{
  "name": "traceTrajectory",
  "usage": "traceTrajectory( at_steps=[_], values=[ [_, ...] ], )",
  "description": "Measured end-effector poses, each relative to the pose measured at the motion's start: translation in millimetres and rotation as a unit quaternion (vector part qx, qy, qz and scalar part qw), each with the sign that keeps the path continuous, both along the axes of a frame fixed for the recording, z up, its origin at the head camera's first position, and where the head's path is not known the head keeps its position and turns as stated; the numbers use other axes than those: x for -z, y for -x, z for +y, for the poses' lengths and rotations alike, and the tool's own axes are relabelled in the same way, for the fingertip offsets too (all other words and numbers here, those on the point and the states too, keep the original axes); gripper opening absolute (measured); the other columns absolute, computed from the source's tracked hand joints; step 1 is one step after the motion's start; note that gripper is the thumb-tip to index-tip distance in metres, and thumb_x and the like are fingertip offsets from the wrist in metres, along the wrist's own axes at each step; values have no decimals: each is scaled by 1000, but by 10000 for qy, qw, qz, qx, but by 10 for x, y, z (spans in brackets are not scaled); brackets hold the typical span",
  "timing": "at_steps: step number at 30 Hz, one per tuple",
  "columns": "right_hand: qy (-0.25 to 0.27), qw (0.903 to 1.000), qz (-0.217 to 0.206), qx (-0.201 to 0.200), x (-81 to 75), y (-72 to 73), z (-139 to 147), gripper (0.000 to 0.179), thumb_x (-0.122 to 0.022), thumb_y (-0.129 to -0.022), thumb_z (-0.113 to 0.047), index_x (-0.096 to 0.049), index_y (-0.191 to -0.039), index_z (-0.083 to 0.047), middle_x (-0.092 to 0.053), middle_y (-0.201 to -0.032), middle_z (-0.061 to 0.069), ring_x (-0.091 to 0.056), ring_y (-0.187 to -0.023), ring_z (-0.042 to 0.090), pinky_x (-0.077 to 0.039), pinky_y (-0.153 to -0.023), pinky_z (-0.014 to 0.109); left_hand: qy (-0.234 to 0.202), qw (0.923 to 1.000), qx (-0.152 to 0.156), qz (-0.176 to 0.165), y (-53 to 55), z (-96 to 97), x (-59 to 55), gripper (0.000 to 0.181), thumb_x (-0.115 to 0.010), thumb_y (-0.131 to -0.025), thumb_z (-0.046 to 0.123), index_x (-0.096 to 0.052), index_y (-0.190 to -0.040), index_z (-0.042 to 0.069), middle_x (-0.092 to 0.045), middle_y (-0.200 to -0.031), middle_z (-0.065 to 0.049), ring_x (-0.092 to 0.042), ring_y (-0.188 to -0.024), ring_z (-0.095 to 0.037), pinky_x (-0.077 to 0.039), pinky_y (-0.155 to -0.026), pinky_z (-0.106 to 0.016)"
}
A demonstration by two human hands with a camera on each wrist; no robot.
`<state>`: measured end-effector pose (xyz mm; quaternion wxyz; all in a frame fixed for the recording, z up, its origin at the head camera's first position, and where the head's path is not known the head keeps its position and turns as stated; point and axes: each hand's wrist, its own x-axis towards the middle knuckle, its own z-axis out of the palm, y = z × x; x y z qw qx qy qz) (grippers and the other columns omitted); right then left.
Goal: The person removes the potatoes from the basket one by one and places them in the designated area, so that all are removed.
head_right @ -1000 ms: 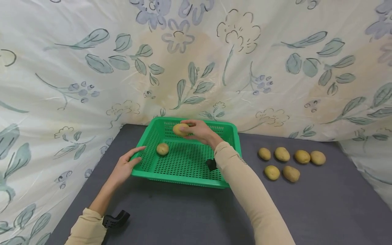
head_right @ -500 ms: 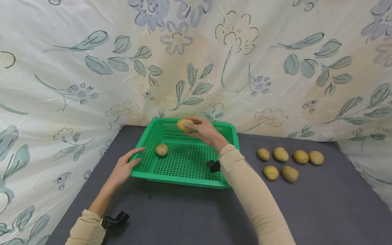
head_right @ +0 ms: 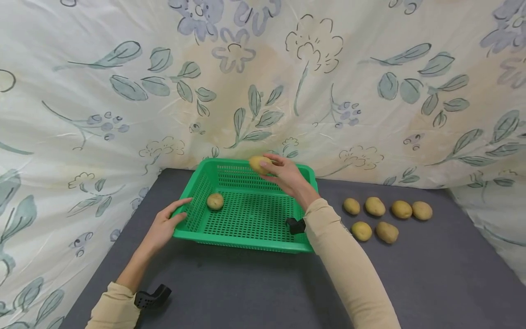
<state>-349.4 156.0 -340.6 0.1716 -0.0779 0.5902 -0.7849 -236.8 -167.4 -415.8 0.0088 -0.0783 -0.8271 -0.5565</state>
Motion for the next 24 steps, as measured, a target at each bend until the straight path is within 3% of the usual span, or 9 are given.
traceTrajectory(
  at_steps=[7, 16, 24],
  values=[
    [42, 10000, 26, 81, -53, -34, 106, 58, -48, -99, -3, -23, -151, -1, -24, -145, 17, -33, -131, 34, -39, -102, 40, -34, 10000, 25, 78, 11, -13, 16, 41, -45, -102, 10, -44, -143, 9, -31, -150, -16, -23, -138, -36, -25, -105, -57],
    [4, 9998, 151, 100, -68, -96, 292, 57, -46, -100, -3, -21, -151, -1, -27, -142, 16, -35, -129, 33, -34, -105, 44, -52, 10000, 22, 65, -7, -14, -8, 41, -44, -102, 10, -44, -143, 10, -30, -151, -16, -23, -138, -35, -25, -105, -57],
    [171, 9990, 167, 367, -131, -135, 506, 57, -51, -98, -5, -25, -149, -1, -40, -130, 8, -54, -108, 19, -36, -104, 42, -51, 10000, 43, 60, -9, -12, 2, 41, -44, -102, 10, -44, -143, 9, -30, -151, -17, -24, -138, -35, -25, -105, -57]
  ],
)
